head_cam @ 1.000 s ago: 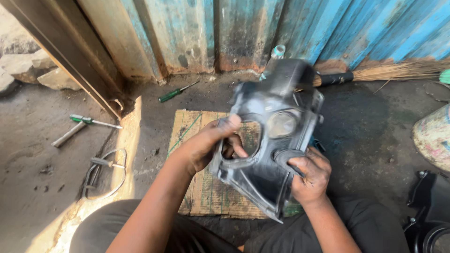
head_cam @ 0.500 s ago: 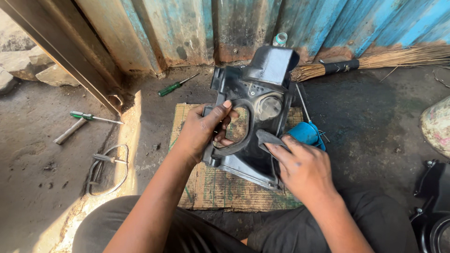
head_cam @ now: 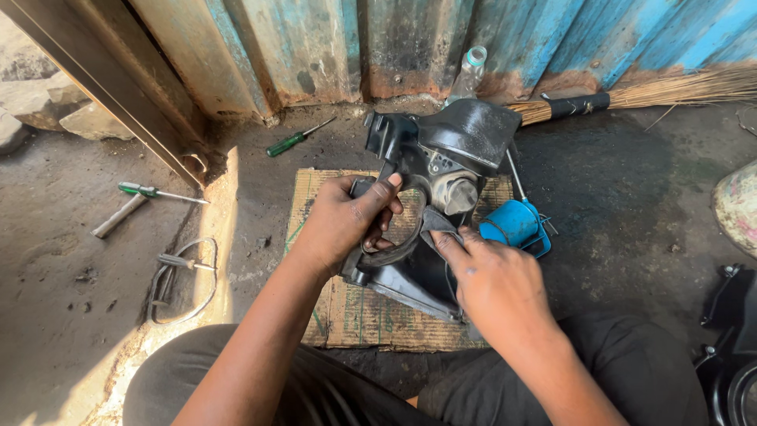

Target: The person sits on the ground and wipes a black mechanical part with a dark cloth. They rotate the part to clean different sides and occasionally dip the cloth into a blue container to apply liquid. The person continues wiping the part thoroughly throughout the video.

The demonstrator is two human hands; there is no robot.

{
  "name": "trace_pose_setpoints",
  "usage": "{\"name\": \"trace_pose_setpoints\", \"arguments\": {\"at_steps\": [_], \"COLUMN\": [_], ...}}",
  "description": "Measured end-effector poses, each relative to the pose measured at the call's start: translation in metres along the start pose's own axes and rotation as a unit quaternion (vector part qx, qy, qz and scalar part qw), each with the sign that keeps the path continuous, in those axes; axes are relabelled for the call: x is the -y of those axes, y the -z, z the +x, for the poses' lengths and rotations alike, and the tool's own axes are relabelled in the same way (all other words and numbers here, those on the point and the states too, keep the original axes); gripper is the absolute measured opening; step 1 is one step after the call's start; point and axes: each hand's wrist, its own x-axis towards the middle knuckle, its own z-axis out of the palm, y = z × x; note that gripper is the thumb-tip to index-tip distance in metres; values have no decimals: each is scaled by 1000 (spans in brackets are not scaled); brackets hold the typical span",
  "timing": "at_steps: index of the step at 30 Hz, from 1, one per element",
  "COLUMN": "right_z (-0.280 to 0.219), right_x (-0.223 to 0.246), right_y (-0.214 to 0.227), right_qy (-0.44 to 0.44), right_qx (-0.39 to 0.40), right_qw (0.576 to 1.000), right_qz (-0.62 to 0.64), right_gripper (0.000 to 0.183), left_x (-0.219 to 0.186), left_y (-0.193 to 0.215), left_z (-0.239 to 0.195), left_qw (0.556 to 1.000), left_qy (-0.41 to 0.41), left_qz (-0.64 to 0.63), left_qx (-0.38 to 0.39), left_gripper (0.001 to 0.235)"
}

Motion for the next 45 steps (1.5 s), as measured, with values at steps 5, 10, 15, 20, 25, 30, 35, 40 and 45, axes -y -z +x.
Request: {"name": "trace_pose_setpoints", "arguments": {"at_steps": [5, 10, 15, 20, 25, 30, 35, 40, 45], "right_z": [-4, -3, -7, -5, -6, -9, -11, -7, -15], "right_x": [4, 8, 20, 25, 17, 17, 10, -15, 16], "right_y": [5, 14, 21, 17, 2, -8, -8, -8, -20], "right_qy": [32, 31, 39, 38, 56, 83, 44, -52, 38], "right_qx": [14, 49, 77, 60, 27, -30, -70, -50, -41], "right_qw": [999, 997, 992, 993, 998, 984, 990, 997, 998], "right_qz": [-12, -52, -91, -98, 5, 155, 113, 33, 18], "right_gripper": [30, 25, 21, 19, 24, 42, 48, 46, 37], "left_x": [1, 5, 13, 17, 24, 20, 9, 12, 18], "left_y": [-7, -18, -36, -45, -46, -42, -33, -29, -41], "left_z": [-4, -4, 1, 2, 4, 5, 3, 2, 5], "left_qw": [1000, 999, 998, 996, 991, 992, 994, 996, 990], "left_qy": [-8, 10, -14, -22, -61, -65, -79, -58, -60], "left_qz": [-1, -26, -36, -45, -30, -36, -21, -43, -45], "left_qx": [2, -16, -44, -78, -114, -106, -76, -60, -121], "left_gripper": [40, 39, 39, 39, 38, 38, 39, 39, 36]}}
